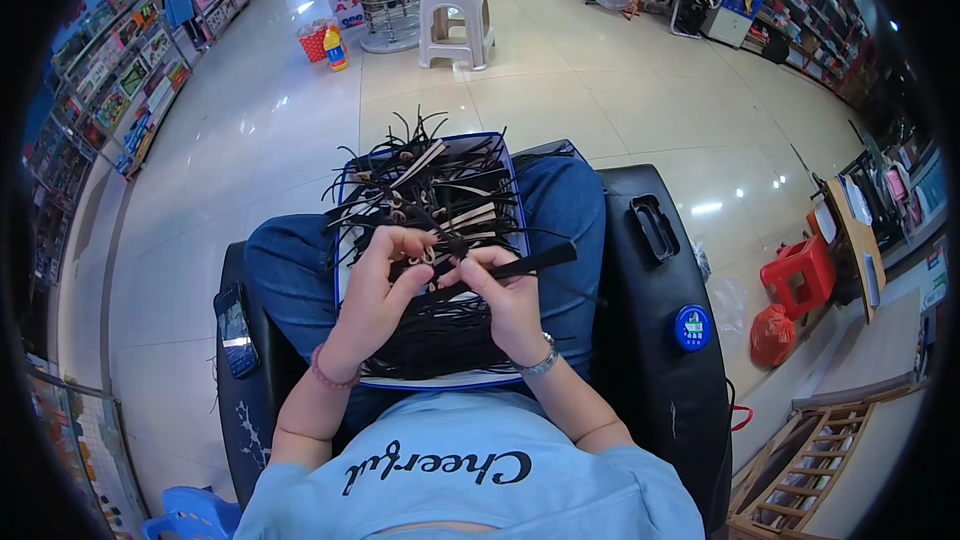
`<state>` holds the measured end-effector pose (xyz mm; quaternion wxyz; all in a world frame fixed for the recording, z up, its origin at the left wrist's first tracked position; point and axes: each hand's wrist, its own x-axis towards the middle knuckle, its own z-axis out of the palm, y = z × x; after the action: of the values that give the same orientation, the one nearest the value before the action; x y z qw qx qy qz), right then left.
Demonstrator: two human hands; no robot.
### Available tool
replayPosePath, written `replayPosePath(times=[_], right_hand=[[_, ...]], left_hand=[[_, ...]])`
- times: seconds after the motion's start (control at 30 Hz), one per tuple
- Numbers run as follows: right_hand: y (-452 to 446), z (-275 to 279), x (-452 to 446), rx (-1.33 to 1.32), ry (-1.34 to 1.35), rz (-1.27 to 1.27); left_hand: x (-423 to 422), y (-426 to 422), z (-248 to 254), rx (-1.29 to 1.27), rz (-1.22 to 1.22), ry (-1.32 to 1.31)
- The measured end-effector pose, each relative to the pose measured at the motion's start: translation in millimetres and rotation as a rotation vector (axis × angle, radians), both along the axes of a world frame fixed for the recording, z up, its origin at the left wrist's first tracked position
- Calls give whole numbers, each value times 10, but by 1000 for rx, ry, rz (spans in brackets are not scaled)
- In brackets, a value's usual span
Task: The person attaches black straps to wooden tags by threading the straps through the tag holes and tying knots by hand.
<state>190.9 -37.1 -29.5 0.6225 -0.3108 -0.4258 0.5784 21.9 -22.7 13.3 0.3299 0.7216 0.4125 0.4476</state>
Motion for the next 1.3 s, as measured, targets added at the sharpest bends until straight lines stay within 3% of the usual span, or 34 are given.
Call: replayPosePath(times=[0.07,0.1,0.2,0.23,0.27,0.33,0.43,0.57,0.77,0.9,1.0,1.17,1.3], right_hand=[[25,43,78,-79,63,29],[22,74,112,-146,118,65],[92,42,209,-273,423,337],[105,38,202,-300,518,388],[119,36,195,-326,613,439],[128,58,181,-264,526,358],[97,108,138,-262,455,264],[80,70,94,-261,456,242],[36,134,65,-268,341,144],[20,203,72,-204,251,109],[-9,275,50,-226,187,153],[-7,234,70,-198,124,282],[18,202,90,-157,90,344]], left_hand=[[-83,-24,-19,-24,-91,164],[-78,-43,-10,-230,-127,85],[-31,-39,-191,-291,-180,-136],[-32,-38,-210,-283,-158,-75],[-25,-40,-190,-116,-102,26],[-5,-49,-95,219,10,224],[131,-36,42,490,-42,195],[260,9,-52,552,-36,169],[301,-60,-63,511,-57,110],[159,-18,-11,233,-158,-121],[127,44,-47,172,-39,-242],[86,74,-73,-72,-153,-372],[44,88,-31,-111,-176,-279]])
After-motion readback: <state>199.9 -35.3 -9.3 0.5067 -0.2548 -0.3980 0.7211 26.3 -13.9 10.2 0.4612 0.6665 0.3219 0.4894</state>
